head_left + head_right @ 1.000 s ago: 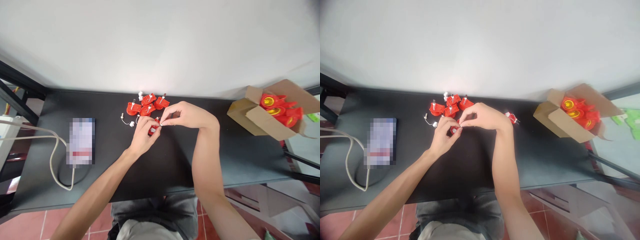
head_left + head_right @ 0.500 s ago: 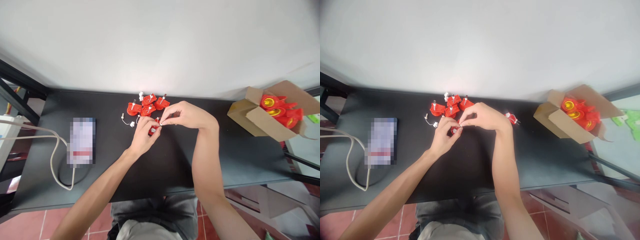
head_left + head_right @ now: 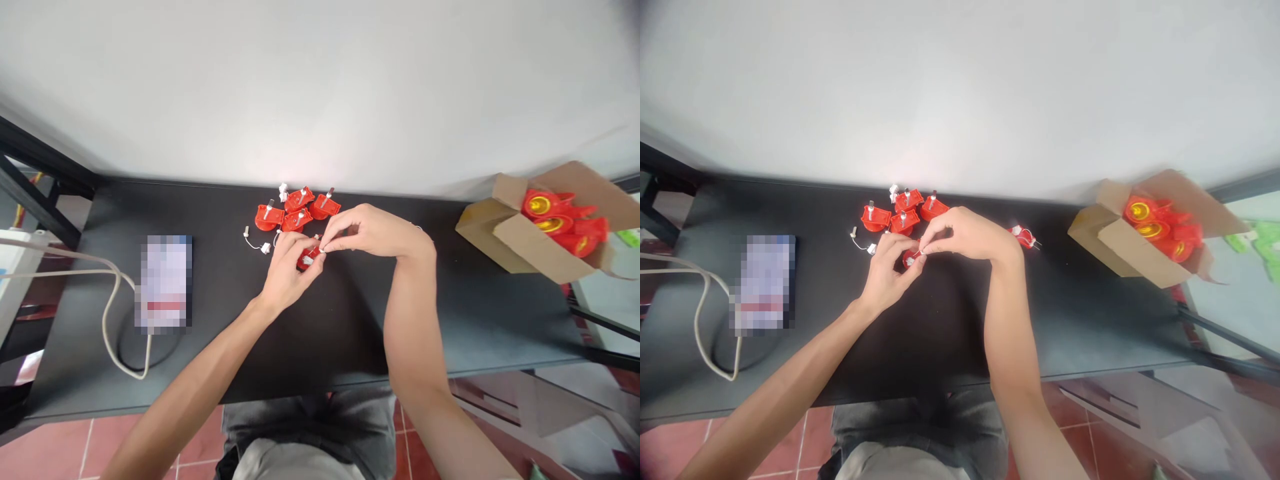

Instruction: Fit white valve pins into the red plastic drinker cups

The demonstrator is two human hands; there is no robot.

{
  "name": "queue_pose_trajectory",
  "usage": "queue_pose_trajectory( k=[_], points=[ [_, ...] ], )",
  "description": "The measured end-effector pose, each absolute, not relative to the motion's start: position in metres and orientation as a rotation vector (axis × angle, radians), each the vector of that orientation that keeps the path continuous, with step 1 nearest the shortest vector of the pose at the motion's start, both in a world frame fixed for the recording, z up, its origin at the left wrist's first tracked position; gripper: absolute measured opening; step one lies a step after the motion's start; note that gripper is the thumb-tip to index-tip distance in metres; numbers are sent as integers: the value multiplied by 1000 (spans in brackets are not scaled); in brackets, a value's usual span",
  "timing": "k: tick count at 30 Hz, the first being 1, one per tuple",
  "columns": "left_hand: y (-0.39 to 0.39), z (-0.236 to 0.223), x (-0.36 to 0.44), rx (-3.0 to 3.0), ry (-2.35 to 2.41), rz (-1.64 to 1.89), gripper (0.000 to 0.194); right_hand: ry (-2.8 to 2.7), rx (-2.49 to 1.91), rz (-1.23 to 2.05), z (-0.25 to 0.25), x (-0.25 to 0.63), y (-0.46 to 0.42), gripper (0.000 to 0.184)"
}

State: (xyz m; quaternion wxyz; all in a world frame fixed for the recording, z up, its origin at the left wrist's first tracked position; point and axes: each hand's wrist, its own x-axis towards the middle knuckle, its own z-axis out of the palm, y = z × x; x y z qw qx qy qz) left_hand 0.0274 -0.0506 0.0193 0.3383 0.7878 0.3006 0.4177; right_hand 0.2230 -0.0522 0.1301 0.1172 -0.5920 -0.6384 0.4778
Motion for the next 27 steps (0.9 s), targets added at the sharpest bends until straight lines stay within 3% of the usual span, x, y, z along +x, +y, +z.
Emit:
queue_pose_trajectory(
  k=[17,23,27],
  points=[
    [-50,21,27,2031,801,1036,5,-1840,-1806,1324,135,220,-55,19],
    [-54,20,27,2054,852,953,34,-1802,-1911,1343,127,229,-52,18],
    [-55,17,27,2078,844,886,42,-1772,-1891,1406,116,235,-49,20]
  ],
)
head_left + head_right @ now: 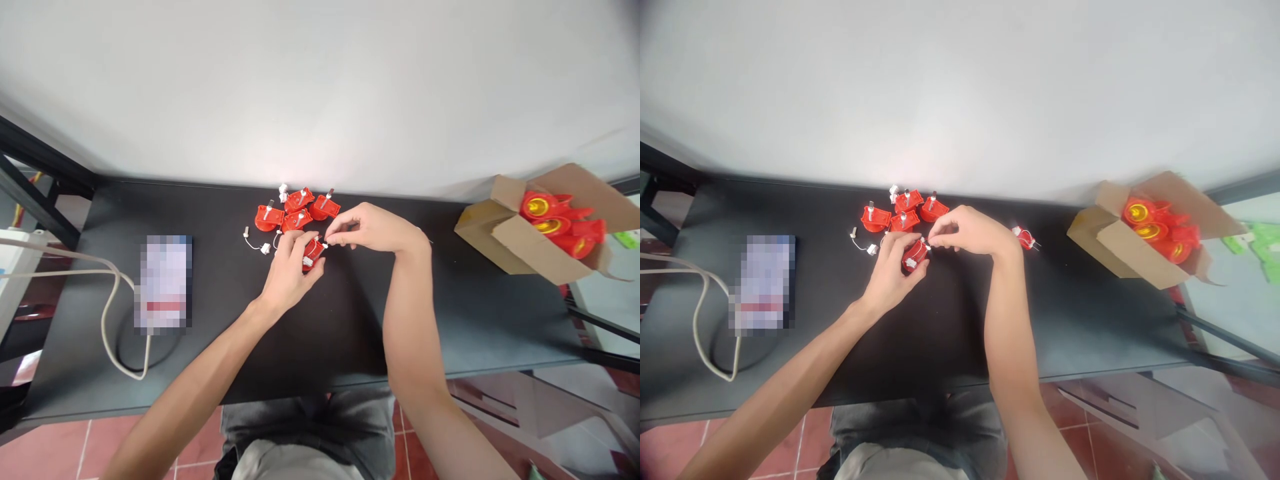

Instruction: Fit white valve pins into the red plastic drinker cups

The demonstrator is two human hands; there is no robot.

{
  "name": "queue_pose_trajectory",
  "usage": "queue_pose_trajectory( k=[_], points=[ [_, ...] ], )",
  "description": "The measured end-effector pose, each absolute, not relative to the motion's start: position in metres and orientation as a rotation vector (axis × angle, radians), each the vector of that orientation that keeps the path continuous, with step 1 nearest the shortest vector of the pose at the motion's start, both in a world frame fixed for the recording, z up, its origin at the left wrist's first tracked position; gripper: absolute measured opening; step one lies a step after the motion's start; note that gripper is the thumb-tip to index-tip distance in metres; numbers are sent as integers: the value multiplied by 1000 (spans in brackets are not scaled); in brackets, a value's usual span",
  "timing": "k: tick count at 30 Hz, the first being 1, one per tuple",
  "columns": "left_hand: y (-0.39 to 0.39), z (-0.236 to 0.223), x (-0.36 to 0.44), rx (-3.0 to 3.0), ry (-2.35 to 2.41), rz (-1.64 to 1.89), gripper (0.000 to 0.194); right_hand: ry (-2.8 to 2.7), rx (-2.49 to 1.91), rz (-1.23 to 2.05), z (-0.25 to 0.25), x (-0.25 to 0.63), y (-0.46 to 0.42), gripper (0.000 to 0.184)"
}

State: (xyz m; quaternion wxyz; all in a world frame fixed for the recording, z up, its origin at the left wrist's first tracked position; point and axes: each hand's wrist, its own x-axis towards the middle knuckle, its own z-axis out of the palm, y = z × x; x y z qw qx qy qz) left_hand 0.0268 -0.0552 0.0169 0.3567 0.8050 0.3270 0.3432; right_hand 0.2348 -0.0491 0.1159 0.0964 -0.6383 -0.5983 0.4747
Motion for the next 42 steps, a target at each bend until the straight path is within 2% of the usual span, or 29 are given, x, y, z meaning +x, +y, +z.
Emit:
queue_pose_trajectory(
  k=[12,26,36,42],
  points=[
    [-56,21,26,2022,730,795,45,-1672,-1777,1624,94,240,-43,23],
    [-58,21,26,1900,716,797,49,-1672,-1817,1638,104,231,-43,17],
    [-60,19,27,1828,825,879,33,-1709,-1866,1578,113,221,-45,14],
    [-58,23,26,1820,885,933,34,-1676,-1869,1509,117,217,-48,14]
  ],
)
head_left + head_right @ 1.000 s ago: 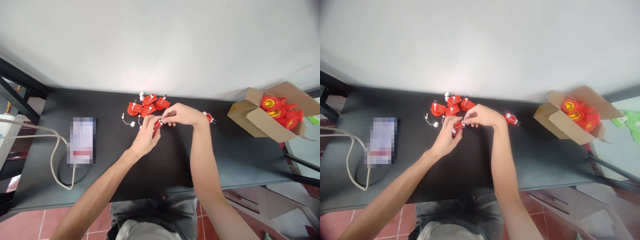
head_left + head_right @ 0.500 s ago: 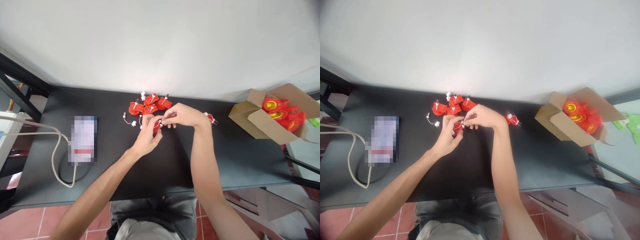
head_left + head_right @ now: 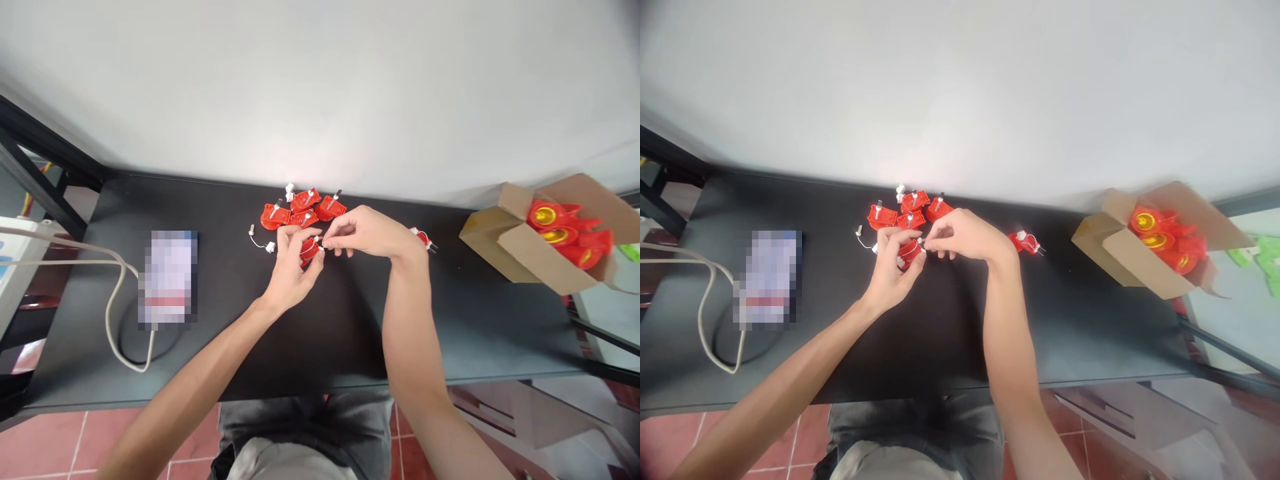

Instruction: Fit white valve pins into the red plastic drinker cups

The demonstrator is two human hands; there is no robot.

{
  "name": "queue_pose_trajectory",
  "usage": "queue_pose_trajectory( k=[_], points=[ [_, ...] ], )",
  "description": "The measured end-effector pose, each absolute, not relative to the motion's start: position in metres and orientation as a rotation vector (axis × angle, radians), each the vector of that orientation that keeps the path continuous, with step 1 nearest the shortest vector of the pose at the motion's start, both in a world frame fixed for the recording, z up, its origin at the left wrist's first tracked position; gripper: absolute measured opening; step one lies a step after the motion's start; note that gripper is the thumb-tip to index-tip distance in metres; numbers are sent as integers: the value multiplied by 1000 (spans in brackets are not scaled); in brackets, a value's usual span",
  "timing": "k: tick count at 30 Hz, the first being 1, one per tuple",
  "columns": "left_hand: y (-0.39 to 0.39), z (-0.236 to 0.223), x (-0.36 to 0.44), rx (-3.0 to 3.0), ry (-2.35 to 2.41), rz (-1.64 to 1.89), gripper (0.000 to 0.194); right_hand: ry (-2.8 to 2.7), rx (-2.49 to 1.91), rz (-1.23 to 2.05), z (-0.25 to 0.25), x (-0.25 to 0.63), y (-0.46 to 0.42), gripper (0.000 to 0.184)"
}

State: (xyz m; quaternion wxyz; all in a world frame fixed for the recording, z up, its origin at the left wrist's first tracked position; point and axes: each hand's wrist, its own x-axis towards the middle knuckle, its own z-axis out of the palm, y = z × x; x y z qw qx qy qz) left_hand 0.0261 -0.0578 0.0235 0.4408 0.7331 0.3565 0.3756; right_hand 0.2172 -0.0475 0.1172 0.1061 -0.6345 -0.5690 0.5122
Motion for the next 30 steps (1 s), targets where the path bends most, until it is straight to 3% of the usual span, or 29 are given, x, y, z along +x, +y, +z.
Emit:
queue_pose_trajectory(
  k=[30],
  points=[
    [-59,24,26,1818,886,1000,34,-1674,-1888,1454,117,210,-47,17]
  ],
)
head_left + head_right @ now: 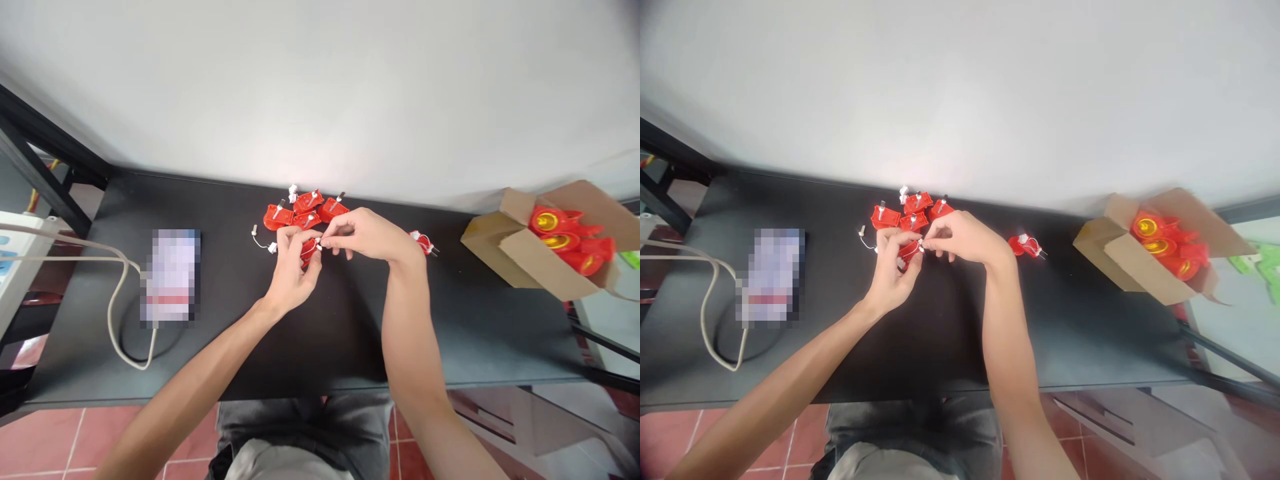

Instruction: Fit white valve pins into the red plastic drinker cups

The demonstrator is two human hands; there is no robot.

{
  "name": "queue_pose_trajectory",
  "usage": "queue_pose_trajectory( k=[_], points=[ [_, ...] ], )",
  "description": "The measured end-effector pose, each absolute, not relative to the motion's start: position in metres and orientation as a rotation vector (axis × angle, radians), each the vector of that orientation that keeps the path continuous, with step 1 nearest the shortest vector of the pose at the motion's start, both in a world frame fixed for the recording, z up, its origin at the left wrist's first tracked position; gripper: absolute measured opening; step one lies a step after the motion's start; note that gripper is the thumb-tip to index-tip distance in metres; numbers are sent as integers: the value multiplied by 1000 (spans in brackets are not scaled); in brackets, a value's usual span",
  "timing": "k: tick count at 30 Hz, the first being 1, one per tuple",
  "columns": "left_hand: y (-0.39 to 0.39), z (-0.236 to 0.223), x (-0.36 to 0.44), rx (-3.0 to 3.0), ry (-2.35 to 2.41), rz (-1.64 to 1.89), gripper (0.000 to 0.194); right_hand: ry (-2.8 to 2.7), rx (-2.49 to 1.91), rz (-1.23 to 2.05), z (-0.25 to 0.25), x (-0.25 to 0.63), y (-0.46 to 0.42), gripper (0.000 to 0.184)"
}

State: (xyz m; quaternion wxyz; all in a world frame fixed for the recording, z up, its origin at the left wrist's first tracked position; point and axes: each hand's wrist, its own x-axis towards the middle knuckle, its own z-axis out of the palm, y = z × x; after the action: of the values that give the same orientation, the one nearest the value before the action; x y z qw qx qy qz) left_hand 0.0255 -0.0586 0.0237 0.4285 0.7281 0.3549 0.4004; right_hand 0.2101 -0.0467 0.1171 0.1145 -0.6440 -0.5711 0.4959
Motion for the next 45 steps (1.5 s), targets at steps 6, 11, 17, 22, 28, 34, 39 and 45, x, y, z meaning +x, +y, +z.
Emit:
queue_pose_trajectory(
  k=[6,11,17,22,28,34,39,45],
  points=[
    [-59,25,25,1811,881,1009,31,-1675,-1890,1463,118,209,-46,14],
    [-59,24,26,1798,887,1007,32,-1680,-1897,1491,119,209,-46,15],
    [-59,23,26,1785,876,1013,31,-1681,-1886,1499,119,211,-47,16],
    [-59,22,26,1808,851,1037,32,-1702,-1909,1474,123,210,-48,16],
    [-60,22,26,1811,852,1046,32,-1708,-1932,1471,126,208,-48,12],
    [-59,21,27,1819,834,1059,31,-1743,-1948,1452,129,206,-49,11],
    [-60,22,27,1799,809,1053,30,-1746,-1993,1460,129,206,-48,12],
    [-62,22,27,1773,820,1039,30,-1775,-2019,1466,128,207,-49,18]
  ],
)
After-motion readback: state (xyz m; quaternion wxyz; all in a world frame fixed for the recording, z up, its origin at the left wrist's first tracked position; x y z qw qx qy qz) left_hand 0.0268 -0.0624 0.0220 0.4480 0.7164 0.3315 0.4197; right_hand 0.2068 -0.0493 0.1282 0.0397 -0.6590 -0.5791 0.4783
